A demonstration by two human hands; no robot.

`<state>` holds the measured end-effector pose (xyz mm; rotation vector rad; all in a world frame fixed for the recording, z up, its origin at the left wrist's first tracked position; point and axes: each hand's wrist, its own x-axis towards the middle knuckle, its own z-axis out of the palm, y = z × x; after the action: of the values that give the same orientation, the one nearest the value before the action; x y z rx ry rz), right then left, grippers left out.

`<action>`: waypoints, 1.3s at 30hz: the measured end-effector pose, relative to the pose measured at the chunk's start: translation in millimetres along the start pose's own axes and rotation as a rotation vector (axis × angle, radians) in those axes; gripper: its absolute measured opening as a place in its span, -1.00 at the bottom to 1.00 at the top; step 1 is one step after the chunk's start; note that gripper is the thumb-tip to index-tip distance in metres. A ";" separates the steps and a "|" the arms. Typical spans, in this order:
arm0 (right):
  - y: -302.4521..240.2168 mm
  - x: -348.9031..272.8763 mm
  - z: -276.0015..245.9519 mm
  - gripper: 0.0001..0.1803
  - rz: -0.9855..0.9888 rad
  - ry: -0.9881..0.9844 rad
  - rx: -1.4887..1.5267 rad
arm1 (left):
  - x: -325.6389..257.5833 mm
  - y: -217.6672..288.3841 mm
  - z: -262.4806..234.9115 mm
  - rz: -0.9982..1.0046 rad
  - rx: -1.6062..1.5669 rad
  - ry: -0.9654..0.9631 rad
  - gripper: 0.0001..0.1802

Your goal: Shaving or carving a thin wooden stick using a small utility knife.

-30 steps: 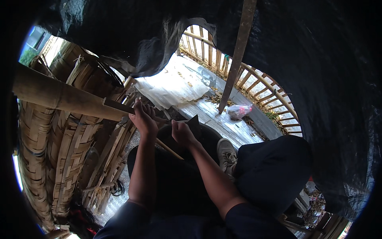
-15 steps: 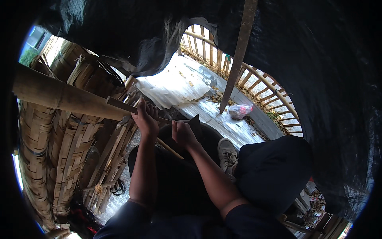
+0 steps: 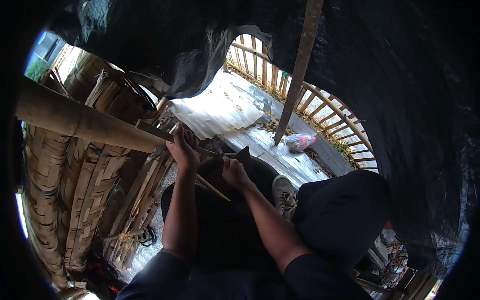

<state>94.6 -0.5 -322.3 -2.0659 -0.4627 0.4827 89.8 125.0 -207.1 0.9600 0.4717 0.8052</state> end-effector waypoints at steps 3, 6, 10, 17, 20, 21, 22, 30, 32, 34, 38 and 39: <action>-27.0 3.5 -5.6 -0.54 0.011 -0.111 -0.042 | 1.1 -0.7 -5.7 0.004 0.033 -0.004 -0.59; -63.8 0.5 -16.5 -0.56 -0.221 -0.159 -0.093 | -0.7 0.4 -12.2 0.016 0.049 0.024 -0.60; 33.3 -13.3 8.3 -0.52 0.146 -0.067 -0.101 | -0.7 1.6 0.5 -0.003 -0.008 -0.001 -0.56; -26.6 -0.1 -2.3 -0.50 0.120 -0.114 0.035 | 1.4 -1.8 -4.2 -0.003 0.047 -0.002 -0.55; -19.6 -2.7 0.5 -0.51 -0.004 -0.091 0.069 | 0.2 0.2 -7.0 0.010 0.027 0.008 -0.57; 11.0 -9.3 7.2 -0.51 -0.005 -0.081 0.067 | 0.8 0.2 -3.2 0.006 0.005 0.013 -0.56; 47.8 -16.0 13.8 -0.52 0.089 -0.075 -0.031 | -0.1 -0.3 1.0 0.006 -0.001 0.004 -0.56; 2.5 -7.0 16.4 -0.60 -0.122 -0.057 0.246 | -1.5 4.6 -4.4 -0.005 0.044 0.012 -0.54; 43.5 -10.8 29.3 -0.60 -0.110 0.010 0.110 | -1.6 3.9 -0.8 0.010 0.035 -0.011 -0.53; 89.0 -17.9 31.4 -0.60 -0.098 0.089 -0.028 | -2.3 -0.5 9.8 0.025 0.020 -0.044 -0.53; 76.5 -18.7 34.3 -0.61 0.001 0.042 -0.015 | -3.4 -0.8 6.9 -0.021 0.047 -0.071 -0.54; 52.6 -16.7 36.0 -0.60 -0.087 0.058 -0.022 | -3.4 -1.3 0.2 0.001 0.068 -0.067 -0.57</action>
<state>69.1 -9.3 -382.4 -2.0656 -0.5232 0.3668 88.3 121.9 -208.1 1.0472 0.4425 0.7590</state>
